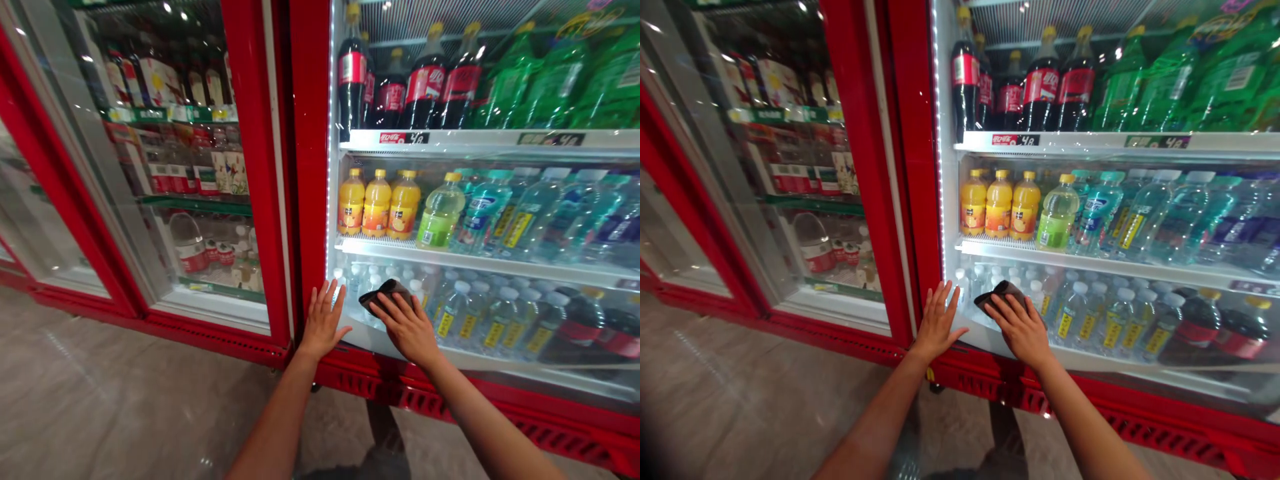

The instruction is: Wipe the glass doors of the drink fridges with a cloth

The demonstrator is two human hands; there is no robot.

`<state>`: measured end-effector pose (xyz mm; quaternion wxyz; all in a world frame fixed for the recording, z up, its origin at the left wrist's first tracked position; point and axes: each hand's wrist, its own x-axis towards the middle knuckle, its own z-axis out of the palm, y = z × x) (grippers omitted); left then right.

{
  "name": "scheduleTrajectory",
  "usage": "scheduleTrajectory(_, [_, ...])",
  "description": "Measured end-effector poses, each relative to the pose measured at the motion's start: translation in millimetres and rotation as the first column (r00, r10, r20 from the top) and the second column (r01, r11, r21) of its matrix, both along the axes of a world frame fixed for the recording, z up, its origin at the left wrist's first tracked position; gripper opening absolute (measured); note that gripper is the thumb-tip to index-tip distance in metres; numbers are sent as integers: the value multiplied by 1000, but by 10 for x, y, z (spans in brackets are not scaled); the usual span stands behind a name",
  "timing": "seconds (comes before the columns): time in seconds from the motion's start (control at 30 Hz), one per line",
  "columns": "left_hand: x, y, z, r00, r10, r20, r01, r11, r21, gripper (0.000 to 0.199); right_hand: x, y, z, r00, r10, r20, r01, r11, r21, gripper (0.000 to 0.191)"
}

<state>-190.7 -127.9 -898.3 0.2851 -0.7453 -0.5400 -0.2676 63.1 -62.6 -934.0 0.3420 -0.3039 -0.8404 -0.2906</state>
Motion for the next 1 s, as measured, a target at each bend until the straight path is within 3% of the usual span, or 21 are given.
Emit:
scheduleTrajectory(0.1, [65, 27, 28, 1000, -5, -10, 5, 1000, 10, 125, 194, -15, -200, 1000, -7, 3, 7, 1000, 0, 63])
scheduleTrajectory(0.2, [141, 57, 48, 999, -32, -43, 32, 999, 10, 122, 286, -65, -335, 982, 103, 156, -105, 995, 3, 61])
scheduleTrajectory(0.3, [228, 91, 67, 995, -60, -81, 61, 998, 8, 118, 309, -36, -168, 974, 120, 191, -123, 992, -1, 61])
scheduleTrajectory(0.4, [312, 118, 83, 993, -61, -99, 62, 998, 10, 111, 447, 59, 53, 998, -16, 59, 16, 1000, 1, 63])
scheduleTrajectory(0.47, [357, 127, 88, 993, -55, -102, 56, 998, 9, 108, 627, 96, 37, 994, -106, -24, 106, 994, -4, 65])
scheduleTrajectory(0.53, [398, 132, 86, 992, -58, -109, 58, 998, 0, 107, 812, 80, -124, 991, -133, -33, 132, 991, -14, 67])
scheduleTrajectory(0.63, [472, 145, 71, 988, -82, -132, 81, 997, -16, 106, 945, -6, -382, 992, -7, 123, 9, 1000, -17, 66])
scheduleTrajectory(0.73, [572, 180, 49, 984, -102, -145, 101, 995, -17, 104, 893, -42, -344, 963, 119, 241, -114, 993, -37, 65])
scheduleTrajectory(0.87, [709, 252, 17, 984, -111, -139, 111, 994, -9, 103, 928, 65, -70, 995, -26, 97, 31, 998, -51, 67])
scheduleTrajectory(0.93, [761, 284, -1, 985, -112, -132, 112, 994, -3, 103, 1072, 113, -92, 993, -115, 3, 115, 993, -38, 67])
scheduleTrajectory(1.0, [802, 308, -20, 985, -114, -130, 115, 993, 3, 103, 1237, 111, -247, 989, -144, -30, 143, 989, -30, 66])
